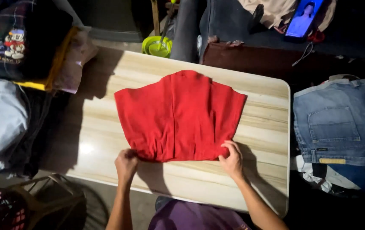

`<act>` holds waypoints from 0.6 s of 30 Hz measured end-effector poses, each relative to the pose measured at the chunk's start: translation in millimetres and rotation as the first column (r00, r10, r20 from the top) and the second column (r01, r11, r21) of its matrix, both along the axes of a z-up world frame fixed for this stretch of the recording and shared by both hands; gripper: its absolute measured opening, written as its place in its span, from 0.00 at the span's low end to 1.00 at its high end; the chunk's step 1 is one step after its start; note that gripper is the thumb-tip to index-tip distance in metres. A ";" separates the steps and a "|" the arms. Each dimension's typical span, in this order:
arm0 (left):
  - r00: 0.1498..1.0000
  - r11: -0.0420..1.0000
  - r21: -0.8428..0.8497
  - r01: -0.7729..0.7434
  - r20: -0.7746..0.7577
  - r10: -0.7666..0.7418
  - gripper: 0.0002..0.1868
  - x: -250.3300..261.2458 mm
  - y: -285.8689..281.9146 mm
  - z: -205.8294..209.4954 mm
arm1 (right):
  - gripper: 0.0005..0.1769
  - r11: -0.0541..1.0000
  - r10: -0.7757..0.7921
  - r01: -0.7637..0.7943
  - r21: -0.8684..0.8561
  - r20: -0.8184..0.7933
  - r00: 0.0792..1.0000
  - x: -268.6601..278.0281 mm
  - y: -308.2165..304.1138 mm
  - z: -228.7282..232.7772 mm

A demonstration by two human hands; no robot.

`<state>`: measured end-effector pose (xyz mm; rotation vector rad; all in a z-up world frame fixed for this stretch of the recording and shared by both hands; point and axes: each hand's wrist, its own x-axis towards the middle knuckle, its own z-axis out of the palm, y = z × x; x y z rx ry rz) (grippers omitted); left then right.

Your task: Folding denim shorts and a red skirt on a low table.

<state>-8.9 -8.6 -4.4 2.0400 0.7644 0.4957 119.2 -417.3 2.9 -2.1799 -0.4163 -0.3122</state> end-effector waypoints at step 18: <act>0.913 0.646 0.674 0.359 -0.396 -0.094 0.24 -10.2 -56.0 26.3 | 0.45 0.946 -0.302 0.323 0.003 -0.347 0.888 -15.4 12.2 -23.4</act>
